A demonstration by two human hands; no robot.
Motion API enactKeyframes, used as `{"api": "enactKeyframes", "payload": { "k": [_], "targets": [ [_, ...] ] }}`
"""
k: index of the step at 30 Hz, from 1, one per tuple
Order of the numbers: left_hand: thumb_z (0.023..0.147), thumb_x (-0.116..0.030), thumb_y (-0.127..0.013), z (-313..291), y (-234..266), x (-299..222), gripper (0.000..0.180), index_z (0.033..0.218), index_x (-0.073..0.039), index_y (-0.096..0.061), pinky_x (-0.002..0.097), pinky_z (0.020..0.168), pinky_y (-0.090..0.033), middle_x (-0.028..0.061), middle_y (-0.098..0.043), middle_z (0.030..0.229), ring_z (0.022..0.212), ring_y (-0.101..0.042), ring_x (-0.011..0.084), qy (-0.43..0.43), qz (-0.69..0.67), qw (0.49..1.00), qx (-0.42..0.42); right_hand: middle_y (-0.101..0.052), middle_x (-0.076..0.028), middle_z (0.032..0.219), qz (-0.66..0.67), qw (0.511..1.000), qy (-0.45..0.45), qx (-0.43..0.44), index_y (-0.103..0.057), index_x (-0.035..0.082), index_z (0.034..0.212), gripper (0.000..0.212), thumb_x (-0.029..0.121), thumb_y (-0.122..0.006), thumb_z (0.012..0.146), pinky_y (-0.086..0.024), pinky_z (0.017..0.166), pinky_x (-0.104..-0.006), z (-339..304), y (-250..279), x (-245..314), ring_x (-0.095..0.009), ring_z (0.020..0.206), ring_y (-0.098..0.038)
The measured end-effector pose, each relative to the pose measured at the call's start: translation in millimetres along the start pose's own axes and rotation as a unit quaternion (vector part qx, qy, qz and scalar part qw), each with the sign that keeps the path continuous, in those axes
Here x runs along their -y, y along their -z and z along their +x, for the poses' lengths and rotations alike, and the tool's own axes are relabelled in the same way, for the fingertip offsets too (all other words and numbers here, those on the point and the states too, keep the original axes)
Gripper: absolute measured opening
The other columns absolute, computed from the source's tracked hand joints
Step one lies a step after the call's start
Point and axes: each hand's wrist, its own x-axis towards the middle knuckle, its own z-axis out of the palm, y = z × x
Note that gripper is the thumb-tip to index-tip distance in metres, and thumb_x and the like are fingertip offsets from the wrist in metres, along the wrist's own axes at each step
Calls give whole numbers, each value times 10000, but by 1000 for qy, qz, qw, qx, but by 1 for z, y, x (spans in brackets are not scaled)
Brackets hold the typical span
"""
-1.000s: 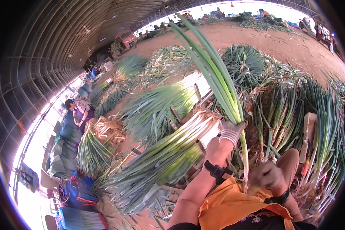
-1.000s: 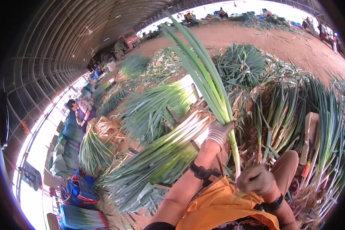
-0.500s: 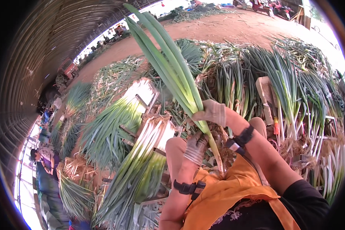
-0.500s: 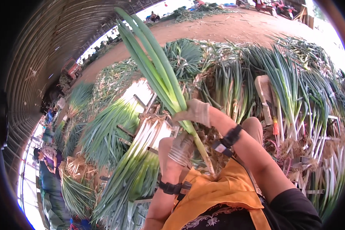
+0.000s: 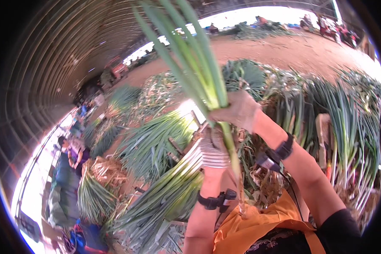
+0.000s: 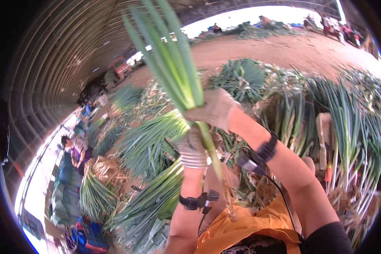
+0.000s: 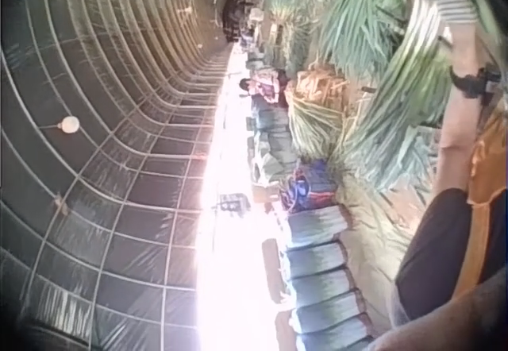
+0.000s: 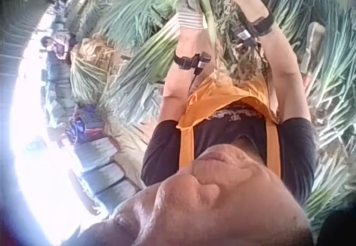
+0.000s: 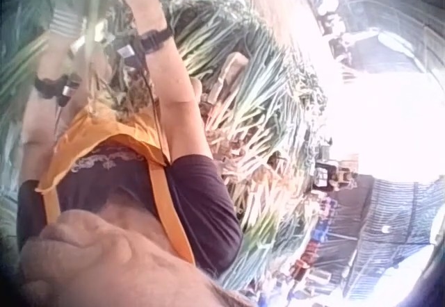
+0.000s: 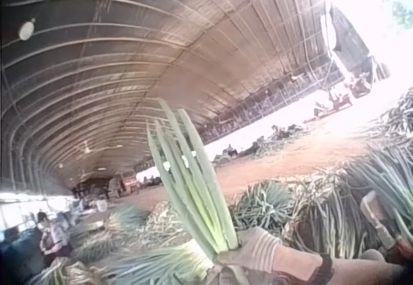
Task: Processing large green onions (leeks) by peeling away outer layers and cleaning the stalks.
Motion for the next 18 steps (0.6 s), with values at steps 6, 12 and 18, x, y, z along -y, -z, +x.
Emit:
{"api": "enactKeyframes", "payload": {
  "k": [6, 12, 18],
  "targets": [
    [912, -290, -436, -28, -36, 6, 264, 1011, -64, -532, 313, 523, -472, 54, -595, 682, 539, -561, 227, 371, -556, 743, 41, -646, -54, 734, 262, 964, 38, 24, -654, -4, 868, 212, 145, -685, 721, -479, 621, -235, -19, -4, -44, -90, 665, -587],
    [711, -320, -609, -62, -35, 22, 314, 641, -16, -580, 309, 487, -407, 118, -535, 541, 484, -508, 256, 407, 88, 885, 208, -623, -20, 715, 256, 966, 17, 12, -648, -14, 855, 226, 136, -714, 699, -455, 592, -218, -18, -3, -56, -76, 644, -554],
    [804, -166, -587, -66, -15, 40, 226, 852, 53, -611, 256, 554, -419, 82, -533, 641, 572, -482, 137, 140, 62, 977, 151, -614, -26, 668, 189, 980, 13, -55, -651, -8, 832, 245, 184, -713, 693, -449, 529, -237, -17, -7, -59, -69, 587, -534]
  ]
}}
